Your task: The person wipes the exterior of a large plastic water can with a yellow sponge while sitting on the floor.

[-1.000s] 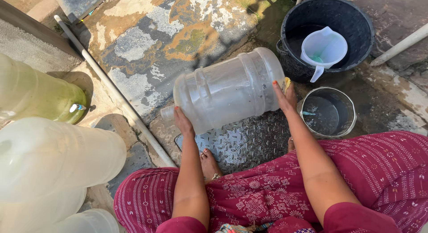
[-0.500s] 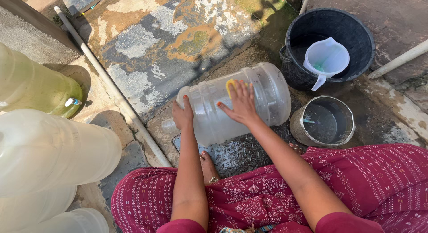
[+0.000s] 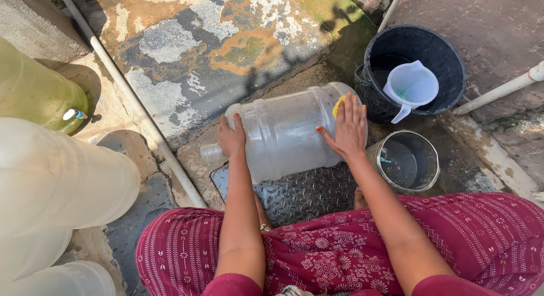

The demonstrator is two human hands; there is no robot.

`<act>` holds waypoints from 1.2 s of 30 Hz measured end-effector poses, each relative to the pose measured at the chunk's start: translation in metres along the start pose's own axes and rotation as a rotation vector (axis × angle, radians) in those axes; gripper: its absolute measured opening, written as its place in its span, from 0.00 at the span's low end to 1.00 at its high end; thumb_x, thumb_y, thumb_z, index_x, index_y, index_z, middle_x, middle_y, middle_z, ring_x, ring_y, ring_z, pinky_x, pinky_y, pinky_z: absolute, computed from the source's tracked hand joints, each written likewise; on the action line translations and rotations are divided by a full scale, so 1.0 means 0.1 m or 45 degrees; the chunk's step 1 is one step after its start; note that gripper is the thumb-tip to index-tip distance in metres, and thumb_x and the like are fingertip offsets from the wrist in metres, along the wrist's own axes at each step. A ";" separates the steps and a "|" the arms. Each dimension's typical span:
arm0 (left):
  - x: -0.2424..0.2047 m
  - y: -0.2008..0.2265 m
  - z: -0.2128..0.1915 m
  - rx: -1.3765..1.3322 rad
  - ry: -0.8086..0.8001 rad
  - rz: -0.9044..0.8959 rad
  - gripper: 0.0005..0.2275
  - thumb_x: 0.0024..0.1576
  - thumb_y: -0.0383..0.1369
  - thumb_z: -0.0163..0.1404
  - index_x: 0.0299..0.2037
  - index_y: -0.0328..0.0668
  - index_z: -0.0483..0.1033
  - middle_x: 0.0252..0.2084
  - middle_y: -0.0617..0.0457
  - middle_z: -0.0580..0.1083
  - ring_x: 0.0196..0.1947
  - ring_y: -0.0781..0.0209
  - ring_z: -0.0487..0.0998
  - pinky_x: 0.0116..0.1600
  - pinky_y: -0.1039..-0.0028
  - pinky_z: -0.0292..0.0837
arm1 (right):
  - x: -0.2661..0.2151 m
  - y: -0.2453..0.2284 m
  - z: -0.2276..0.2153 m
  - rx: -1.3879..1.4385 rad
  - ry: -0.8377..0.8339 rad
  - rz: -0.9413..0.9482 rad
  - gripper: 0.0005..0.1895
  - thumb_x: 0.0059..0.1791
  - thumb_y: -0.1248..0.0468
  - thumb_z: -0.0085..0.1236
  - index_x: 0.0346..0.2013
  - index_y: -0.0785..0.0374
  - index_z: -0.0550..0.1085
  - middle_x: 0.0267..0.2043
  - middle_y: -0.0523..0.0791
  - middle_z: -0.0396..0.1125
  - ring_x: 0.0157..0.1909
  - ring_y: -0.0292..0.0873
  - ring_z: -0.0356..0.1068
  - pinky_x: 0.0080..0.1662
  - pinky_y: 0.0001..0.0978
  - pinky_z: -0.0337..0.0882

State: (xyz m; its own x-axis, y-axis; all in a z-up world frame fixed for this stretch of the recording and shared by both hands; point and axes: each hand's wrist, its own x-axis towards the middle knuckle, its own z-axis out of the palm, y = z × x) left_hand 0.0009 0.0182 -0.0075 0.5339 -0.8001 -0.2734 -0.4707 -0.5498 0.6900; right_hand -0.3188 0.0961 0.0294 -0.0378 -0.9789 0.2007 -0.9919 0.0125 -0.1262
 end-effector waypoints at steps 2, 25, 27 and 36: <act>0.00 0.06 -0.02 0.015 -0.015 -0.036 0.31 0.57 0.60 0.43 0.71 0.66 0.62 0.73 0.47 0.60 0.68 0.38 0.65 0.65 0.44 0.61 | -0.17 -0.42 0.16 0.020 -0.008 -0.119 0.64 0.49 0.21 0.20 0.76 0.76 0.43 0.82 0.59 0.30 0.82 0.56 0.26 0.76 0.52 0.26; 0.03 0.03 0.03 -0.155 -0.030 0.059 0.22 0.59 0.56 0.45 0.65 0.82 0.70 0.75 0.50 0.59 0.71 0.43 0.62 0.70 0.49 0.59 | -0.15 -1.10 0.30 0.312 -0.344 -0.669 0.59 0.49 0.22 0.17 0.77 0.66 0.39 0.81 0.52 0.29 0.81 0.53 0.27 0.75 0.51 0.26; 0.00 0.01 0.03 -0.143 -0.011 0.101 0.22 0.60 0.56 0.44 0.66 0.81 0.69 0.75 0.48 0.59 0.71 0.40 0.63 0.70 0.50 0.61 | -0.08 -1.02 0.24 0.268 -0.395 -0.677 0.57 0.49 0.23 0.16 0.78 0.63 0.40 0.82 0.50 0.32 0.81 0.51 0.29 0.75 0.55 0.24; -0.06 0.05 0.04 -0.114 -0.007 0.057 0.22 0.61 0.53 0.43 0.66 0.78 0.68 0.75 0.49 0.59 0.71 0.41 0.61 0.68 0.47 0.59 | 0.58 -1.01 0.25 0.191 -0.352 -0.044 0.48 0.55 0.30 0.21 0.75 0.65 0.52 0.79 0.53 0.43 0.81 0.60 0.33 0.73 0.60 0.26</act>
State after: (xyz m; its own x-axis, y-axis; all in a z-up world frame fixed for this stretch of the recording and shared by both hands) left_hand -0.0070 0.0194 -0.0051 0.5096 -0.8249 -0.2448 -0.4293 -0.4903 0.7585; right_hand -0.2182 0.0325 0.0294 0.0506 -0.9968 -0.0618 -0.9624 -0.0321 -0.2698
